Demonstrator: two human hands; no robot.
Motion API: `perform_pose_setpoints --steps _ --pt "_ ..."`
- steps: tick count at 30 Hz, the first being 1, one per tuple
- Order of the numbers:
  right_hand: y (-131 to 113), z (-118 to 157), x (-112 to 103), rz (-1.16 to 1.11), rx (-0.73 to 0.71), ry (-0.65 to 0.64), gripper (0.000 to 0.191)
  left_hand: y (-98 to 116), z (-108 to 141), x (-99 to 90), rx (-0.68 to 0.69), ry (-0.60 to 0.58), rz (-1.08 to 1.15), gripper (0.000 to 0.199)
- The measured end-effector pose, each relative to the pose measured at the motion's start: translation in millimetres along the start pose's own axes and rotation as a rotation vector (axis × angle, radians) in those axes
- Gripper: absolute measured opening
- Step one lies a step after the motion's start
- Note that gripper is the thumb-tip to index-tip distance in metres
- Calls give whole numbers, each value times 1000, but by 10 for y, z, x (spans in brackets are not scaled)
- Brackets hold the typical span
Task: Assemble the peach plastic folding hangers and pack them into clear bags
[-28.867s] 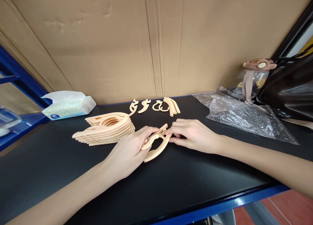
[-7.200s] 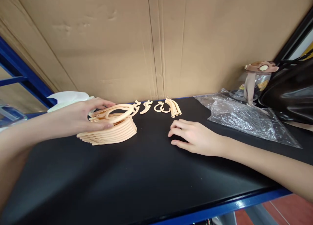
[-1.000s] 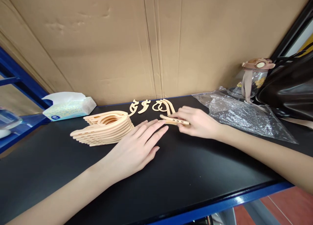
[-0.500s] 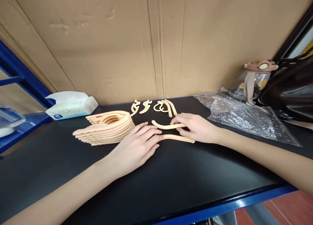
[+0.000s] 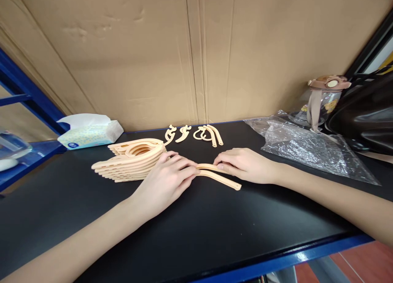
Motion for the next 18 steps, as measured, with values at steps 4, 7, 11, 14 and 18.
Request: perform_pose_setpoints --steps 4,7,11,14,18 --pt "-87 13 -28 28 -38 27 36 -46 -8 -18 -35 6 5 18" --pt "-126 22 -25 34 -40 27 29 -67 -5 -25 -66 6 14 18" --pt "-137 22 -24 61 -26 24 16 -99 5 3 -108 -7 5 18" --pt "-116 22 -27 63 -23 23 15 -104 4 32 -113 -15 -3 16" --pt "-73 26 -27 40 -13 19 16 -99 3 38 -110 -13 0 16"
Point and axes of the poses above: each hand's wrist, its own z-axis away from the middle knuckle, its own x-axis out of the palm, y = z × x, the point moved 10 cm from there along -z, towards the middle knuckle, and after that the axes turned 8 degrees about y, right-handed, at the moved point
